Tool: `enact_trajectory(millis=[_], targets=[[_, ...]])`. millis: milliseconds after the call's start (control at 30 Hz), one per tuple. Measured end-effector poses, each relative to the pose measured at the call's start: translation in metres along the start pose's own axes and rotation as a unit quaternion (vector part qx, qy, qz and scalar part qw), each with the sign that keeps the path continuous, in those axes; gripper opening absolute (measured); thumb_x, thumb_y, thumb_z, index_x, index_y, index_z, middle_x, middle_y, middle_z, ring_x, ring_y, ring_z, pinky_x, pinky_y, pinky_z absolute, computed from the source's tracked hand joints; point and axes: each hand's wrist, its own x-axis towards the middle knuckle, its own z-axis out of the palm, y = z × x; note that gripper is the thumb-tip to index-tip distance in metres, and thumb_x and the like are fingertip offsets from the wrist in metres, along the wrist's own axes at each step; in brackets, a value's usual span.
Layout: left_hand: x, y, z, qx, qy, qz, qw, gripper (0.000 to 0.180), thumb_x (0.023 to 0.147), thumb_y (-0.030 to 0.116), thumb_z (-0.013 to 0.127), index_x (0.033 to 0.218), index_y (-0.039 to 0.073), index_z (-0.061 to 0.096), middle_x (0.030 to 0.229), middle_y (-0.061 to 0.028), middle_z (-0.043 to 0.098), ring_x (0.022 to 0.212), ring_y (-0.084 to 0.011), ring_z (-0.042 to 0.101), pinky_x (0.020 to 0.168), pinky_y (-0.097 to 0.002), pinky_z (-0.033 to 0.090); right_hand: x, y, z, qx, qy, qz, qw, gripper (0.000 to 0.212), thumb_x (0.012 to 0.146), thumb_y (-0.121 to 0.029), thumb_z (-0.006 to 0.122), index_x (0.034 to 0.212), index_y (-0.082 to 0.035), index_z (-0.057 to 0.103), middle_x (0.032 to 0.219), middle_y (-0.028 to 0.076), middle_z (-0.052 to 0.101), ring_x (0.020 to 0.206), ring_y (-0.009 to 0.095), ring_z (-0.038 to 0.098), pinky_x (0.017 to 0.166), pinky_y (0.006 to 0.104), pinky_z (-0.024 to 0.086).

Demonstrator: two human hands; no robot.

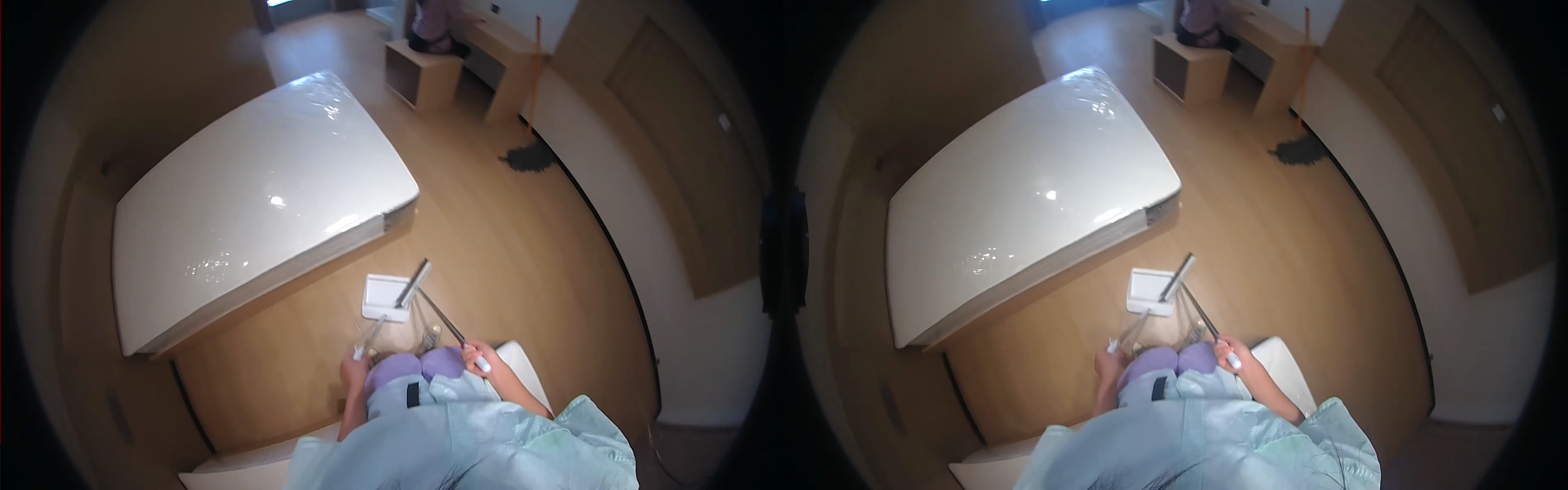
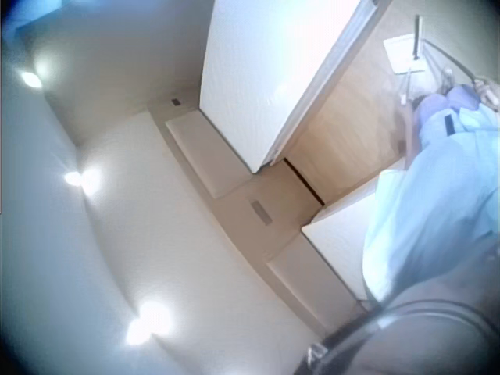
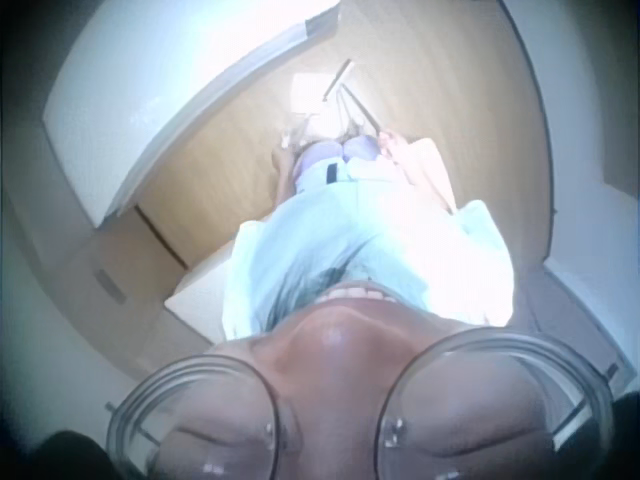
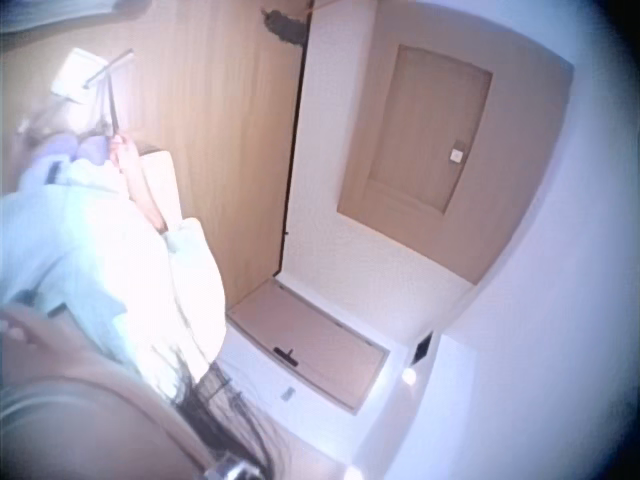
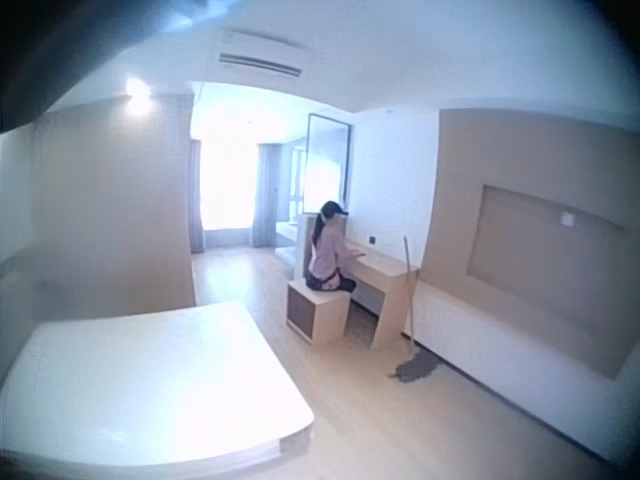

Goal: The person sweeps the floor throughout the room using a broom and collects debris into a dustpan.

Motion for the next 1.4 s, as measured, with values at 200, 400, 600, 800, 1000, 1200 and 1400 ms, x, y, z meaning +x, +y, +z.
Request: enact_trajectory(millis=[200,400,600,800,1000,1200,1400], targets=[[0.015,0.012,-0.006,0.078,-0.03,0.077,0.994,0.034,0.072,0.032,0.069,0.101,0.016,0.066,0.088,-0.0146,0.067,0.082,-0.0336,0.064,0.07,-0.0437,0.049,-0.022,0.085,0.022,0.001,-0.011,-0.075,0.997,0.022,0.095,-0.02,0.042,0.096,0.001,0.049,0.059,-0.002,0.044,0.039,0.005,0.041,0.036,0.0182,0.037],[0.001,0.013,-0.007,0.129,-0.031,0.134,0.982,0.035,0.073,0.029,0.07,0.107,0.021,0.066,0.088,-0.0119,0.067,0.082,-0.0325,0.064,0.071,-0.0426,0.05,-0.024,0.136,-0.017,0.068,-0.089,-0.087,0.99,0.025,0.095,-0.02,0.042,0.102,0.003,0.049,0.058,-0.002,0.042,0.041,0.005,0.043,0.037,0.0196,0.038],[0.02,-0.027,-0.01,0.147,0.009,0.161,0.976,0.036,0.073,0.031,0.069,0.108,0.021,0.065,0.086,-0.0125,0.067,0.08,-0.0324,0.065,0.069,-0.0428,0.049,0.011,0.145,-0.057,-0.052,0.039,-0.182,0.981,0.011,0.092,-0.018,0.05,0.095,-0.008,0.05,0.059,-0.002,0.044,0.039,0.003,0.038,0.036,0.0181,0.032],[0.012,0.021,-0.003,0.092,-0.031,0.133,0.986,0.035,0.074,0.033,0.068,0.105,0.017,0.066,0.083,-0.0153,0.066,0.077,-0.0347,0.064,0.065,-0.0436,0.049,-0.012,0.103,0.001,-0.205,0.192,-0.269,0.921,0.012,0.09,-0.018,0.054,0.085,-0.013,0.045,0.057,-0.001,0.042,0.038,0.004,0.035,0.031,0.0201,0.028],[0.034,0.018,0.021,-0.008,-0.021,0.09,0.996,0.032,0.072,0.029,0.072,0.095,0.008,0.067,0.07,-0.0132,0.065,0.062,-0.0242,0.063,0.058,-0.038,0.048,-0.008,-0.004,0.019,-0.033,0.049,-0.134,0.989,0.014,0.093,-0.024,0.05,0.096,-0.011,0.053,0.057,-0.004,0.042,0.039,0.003,0.036,0.032,0.0187,0.03],[0.019,0.059,0.065,0.04,-0.002,-0.004,0.999,0.028,0.076,0.024,0.072,0.094,0.005,0.067,0.062,-0.0088,0.063,0.055,-0.0166,0.06,0.053,-0.0341,0.046,-0.011,-0.125,0.001,0.02,-0.014,-0.043,0.999,0.018,0.095,-0.027,0.047,0.099,-0.011,0.054,0.058,-0.006,0.041,0.04,0.004,0.037,0.034,0.0185,0.029],[0.054,0.096,0.155,-0.191,0.067,0.047,0.978,0.028,0.082,0.014,0.066,0.108,0.004,0.064,0.066,-0.0045,0.066,0.058,-0.0112,0.059,0.056,-0.0276,0.047,-0.023,-0.287,0.016,-0.036,0.118,-0.021,0.992,0.019,0.095,-0.031,0.047,0.103,-0.017,0.056,0.057,-0.005,0.039,0.04,0.003,0.034,0.036,0.0206,0.032]])
